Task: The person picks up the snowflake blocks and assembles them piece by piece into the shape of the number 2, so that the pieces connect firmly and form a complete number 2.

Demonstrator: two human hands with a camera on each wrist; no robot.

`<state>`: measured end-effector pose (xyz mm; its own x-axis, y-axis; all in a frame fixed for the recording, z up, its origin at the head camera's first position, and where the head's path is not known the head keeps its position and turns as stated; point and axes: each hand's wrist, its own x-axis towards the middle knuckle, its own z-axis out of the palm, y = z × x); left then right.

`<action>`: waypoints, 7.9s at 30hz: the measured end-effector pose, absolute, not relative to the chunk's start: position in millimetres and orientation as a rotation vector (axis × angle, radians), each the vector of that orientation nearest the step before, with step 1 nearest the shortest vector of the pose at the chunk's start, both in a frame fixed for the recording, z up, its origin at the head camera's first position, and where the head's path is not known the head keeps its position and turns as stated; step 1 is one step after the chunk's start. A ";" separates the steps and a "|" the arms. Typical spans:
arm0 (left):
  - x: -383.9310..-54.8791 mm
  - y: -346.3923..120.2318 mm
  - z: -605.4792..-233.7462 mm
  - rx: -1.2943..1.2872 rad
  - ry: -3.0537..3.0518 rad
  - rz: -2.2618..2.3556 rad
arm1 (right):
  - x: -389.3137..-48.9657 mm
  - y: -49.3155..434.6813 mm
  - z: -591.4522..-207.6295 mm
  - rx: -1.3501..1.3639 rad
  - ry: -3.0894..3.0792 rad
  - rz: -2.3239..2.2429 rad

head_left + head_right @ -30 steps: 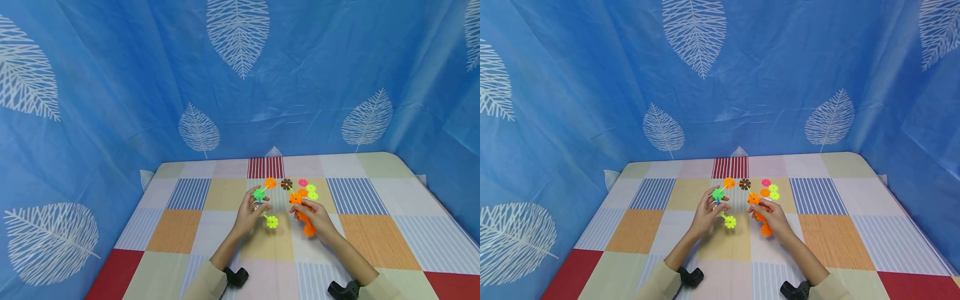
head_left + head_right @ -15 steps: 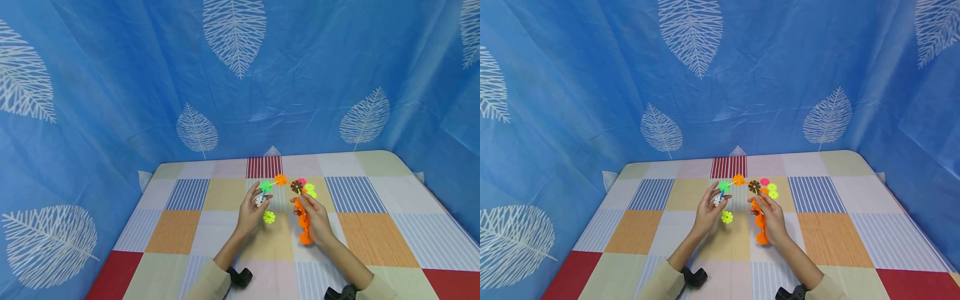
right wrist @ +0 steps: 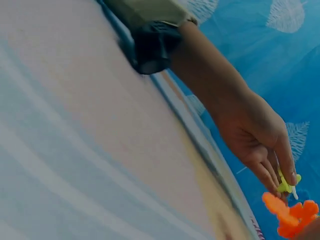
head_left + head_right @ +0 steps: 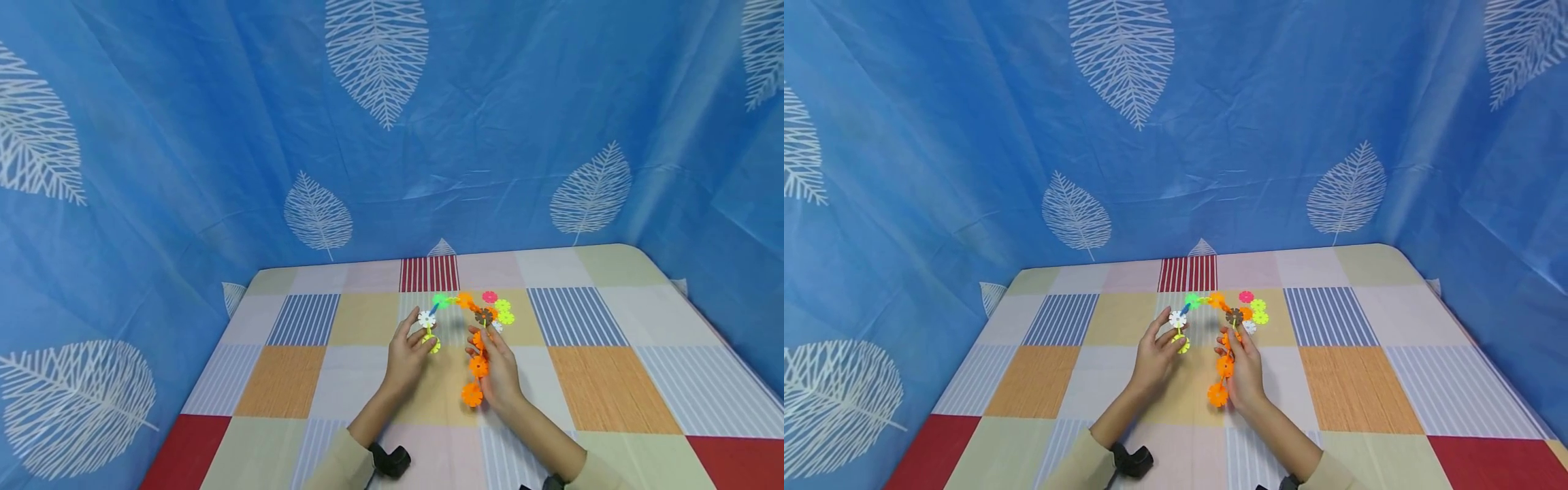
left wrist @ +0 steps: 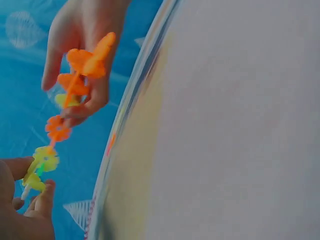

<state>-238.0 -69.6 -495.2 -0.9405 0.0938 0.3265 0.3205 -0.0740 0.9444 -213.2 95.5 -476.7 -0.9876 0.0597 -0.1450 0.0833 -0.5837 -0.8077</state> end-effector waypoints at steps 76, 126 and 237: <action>-192.4 -85.9 -509.3 -0.705 -2.688 -1.014 | -268.2 173.2 -518.5 -0.372 3.277 -1.217; -189.5 -91.6 -519.6 -0.775 -2.564 -1.296 | -208.4 114.4 -522.4 -1.238 2.669 -1.707; -198.5 -105.0 -508.7 -0.965 -2.663 -0.755 | -261.3 171.3 -488.9 -0.319 2.794 -1.495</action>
